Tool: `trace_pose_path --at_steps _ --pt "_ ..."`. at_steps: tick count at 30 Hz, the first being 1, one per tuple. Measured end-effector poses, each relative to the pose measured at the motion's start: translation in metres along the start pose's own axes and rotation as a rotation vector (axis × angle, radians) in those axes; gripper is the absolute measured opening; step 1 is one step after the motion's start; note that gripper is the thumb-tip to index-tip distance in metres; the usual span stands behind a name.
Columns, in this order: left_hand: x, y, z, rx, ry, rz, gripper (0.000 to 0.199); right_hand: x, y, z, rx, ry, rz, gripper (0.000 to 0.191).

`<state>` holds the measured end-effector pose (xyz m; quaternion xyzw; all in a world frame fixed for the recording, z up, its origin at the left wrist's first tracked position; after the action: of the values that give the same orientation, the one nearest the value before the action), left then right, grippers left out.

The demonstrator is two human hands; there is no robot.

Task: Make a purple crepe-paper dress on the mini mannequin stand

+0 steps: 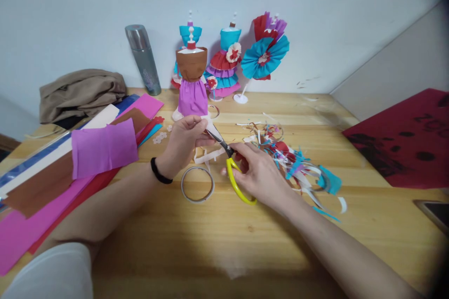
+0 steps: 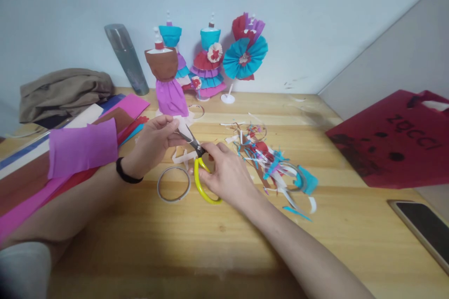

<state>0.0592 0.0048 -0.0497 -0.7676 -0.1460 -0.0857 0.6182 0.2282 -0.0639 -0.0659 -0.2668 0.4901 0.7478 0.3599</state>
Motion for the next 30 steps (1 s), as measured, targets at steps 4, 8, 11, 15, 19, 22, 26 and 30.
trace_pose_path --at_steps 4,8,11,15,19,22,26,30 --pt "-0.0004 0.0003 -0.0004 0.006 -0.003 0.005 0.016 0.001 0.0007 -0.0003 0.013 0.007 0.014 0.043" --pt "-0.0013 0.0013 0.0001 0.018 -0.007 0.025 0.017 0.0024 0.0001 -0.0004 -0.015 -0.016 0.015 0.04" --pt "-0.0015 0.0014 0.0008 0.017 -0.014 0.029 0.016 0.003 -0.0013 -0.0002 -0.03 -0.025 0.036 0.038" --pt "-0.0008 0.0007 0.0005 0.012 -0.017 0.02 0.016 0.0023 -0.0013 0.0006 -0.051 -0.026 0.086 0.036" --pt "-0.0006 0.0006 0.0 -0.003 -0.033 0.015 0.016 0.0013 0.0001 0.0018 -0.062 -0.03 0.115 0.04" --pt "-0.0012 0.0002 0.0003 -0.012 -0.036 0.011 0.014 0.0006 0.0007 0.0025 -0.063 -0.024 0.117 0.043" --pt "-0.0021 -0.0009 0.0014 -0.045 0.012 0.0 0.016 0.0002 0.0006 0.0025 -0.054 -0.021 0.112 0.044" --pt "-0.0036 -0.001 0.0025 -0.06 0.033 0.011 0.017 0.0007 0.0009 0.0018 -0.029 -0.007 0.127 0.041"
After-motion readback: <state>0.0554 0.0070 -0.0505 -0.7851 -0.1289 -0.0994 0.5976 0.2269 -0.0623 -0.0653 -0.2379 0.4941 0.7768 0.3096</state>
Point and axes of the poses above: each hand's wrist, its own z-axis towards the middle knuckle, its own x-axis out of the palm, y = z × x, the point moved 2 cm from there along z, towards the middle knuckle, and after that the axes turned 15 degrees about -y, right-handed, at the moved point
